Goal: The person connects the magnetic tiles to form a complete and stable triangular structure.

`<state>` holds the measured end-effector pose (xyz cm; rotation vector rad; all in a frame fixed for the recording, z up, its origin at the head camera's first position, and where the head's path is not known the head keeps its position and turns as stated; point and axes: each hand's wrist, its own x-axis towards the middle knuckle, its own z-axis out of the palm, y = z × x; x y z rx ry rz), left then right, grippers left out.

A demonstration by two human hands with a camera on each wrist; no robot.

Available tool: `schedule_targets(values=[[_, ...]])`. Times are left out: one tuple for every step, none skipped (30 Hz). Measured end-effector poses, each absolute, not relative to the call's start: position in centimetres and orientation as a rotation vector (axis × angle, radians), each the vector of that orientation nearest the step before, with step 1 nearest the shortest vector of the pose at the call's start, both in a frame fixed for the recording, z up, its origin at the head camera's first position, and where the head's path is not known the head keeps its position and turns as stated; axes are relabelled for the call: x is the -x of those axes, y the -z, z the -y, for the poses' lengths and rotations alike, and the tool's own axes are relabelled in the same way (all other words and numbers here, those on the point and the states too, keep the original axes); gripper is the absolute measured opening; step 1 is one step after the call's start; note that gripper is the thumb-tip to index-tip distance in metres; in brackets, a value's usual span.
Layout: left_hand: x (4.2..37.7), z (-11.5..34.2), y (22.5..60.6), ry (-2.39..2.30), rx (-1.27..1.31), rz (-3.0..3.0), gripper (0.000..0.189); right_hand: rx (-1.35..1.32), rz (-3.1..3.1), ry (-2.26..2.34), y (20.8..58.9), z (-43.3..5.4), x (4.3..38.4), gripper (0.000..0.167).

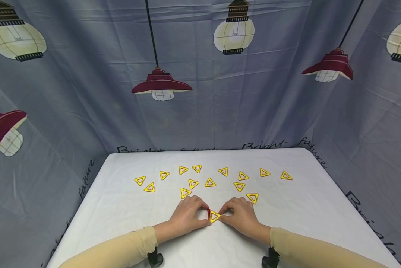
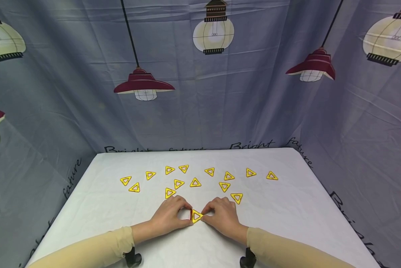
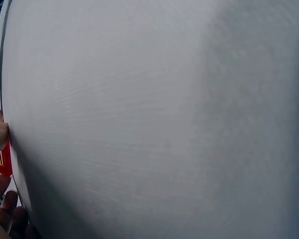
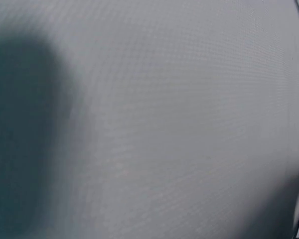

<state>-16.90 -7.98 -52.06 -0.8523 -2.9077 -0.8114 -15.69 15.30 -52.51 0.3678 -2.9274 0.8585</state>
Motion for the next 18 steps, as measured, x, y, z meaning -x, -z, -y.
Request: schedule_targets(values=[[16.89,7.97,52.10,0.805,0.849,2.908,0.042,-0.370,2.928,-0.856,52.53,-15.29,15.68,0.022],[16.89,7.97,52.15,0.797,0.848,2.906,0.042,-0.371,2.929,-0.852,52.52,-15.28,15.68,0.022],[16.91,7.96,52.21,0.790,0.847,2.904,0.043,-0.371,2.930,-0.849,52.53,-15.26,15.69,0.022],[16.95,7.95,52.28,0.785,0.844,2.903,0.043,-0.370,2.932,-0.844,52.55,-15.25,15.72,0.022],[16.97,7.95,52.35,0.780,0.843,2.900,0.042,-0.370,2.933,-0.841,52.57,-15.23,15.74,0.023],[17.01,7.95,52.42,0.778,0.840,2.899,0.042,-0.359,2.940,-0.841,52.56,-15.22,15.76,0.023],[17.01,7.97,52.47,0.780,0.839,2.895,0.041,-0.358,2.940,-0.839,52.55,-15.21,15.77,0.023],[17.01,7.99,52.54,0.782,0.837,2.892,0.041,-0.358,2.939,-0.839,52.54,-15.19,15.77,0.024],[17.02,8.01,52.62,0.784,0.836,2.888,0.040,-0.360,2.936,-0.840,52.54,-15.17,15.78,0.024],[17.01,8.03,52.65,0.788,0.836,2.884,0.039,-0.364,2.931,-0.840,52.55,-15.16,15.77,0.025],[16.99,8.05,52.69,0.792,0.836,2.881,0.039,-0.368,2.927,-0.841,52.56,-15.15,15.75,0.025],[16.96,8.07,52.74,0.794,0.837,2.878,0.038,-0.368,2.926,-0.844,52.59,-15.14,15.74,0.025],[16.92,8.08,52.78,0.798,0.837,2.876,0.038,-0.370,2.922,-0.847,52.63,-15.13,15.72,0.025],[16.90,8.09,52.83,0.802,0.835,2.875,0.037,-0.372,2.920,-0.849,52.67,-15.12,15.71,0.025],[16.87,8.09,52.86,0.808,0.835,2.874,0.037,-0.373,2.919,-0.851,52.70,-15.10,15.70,0.025],[16.83,8.10,52.89,0.816,0.833,2.876,0.037,-0.379,2.916,-0.851,52.73,-15.08,15.70,0.025],[16.81,8.10,52.92,0.822,0.830,2.876,0.037,-0.384,2.915,-0.852,52.73,-15.05,15.71,0.025],[16.79,8.10,52.95,0.826,0.827,2.879,0.037,-0.383,2.919,-0.854,52.74,-15.02,15.72,0.025]])
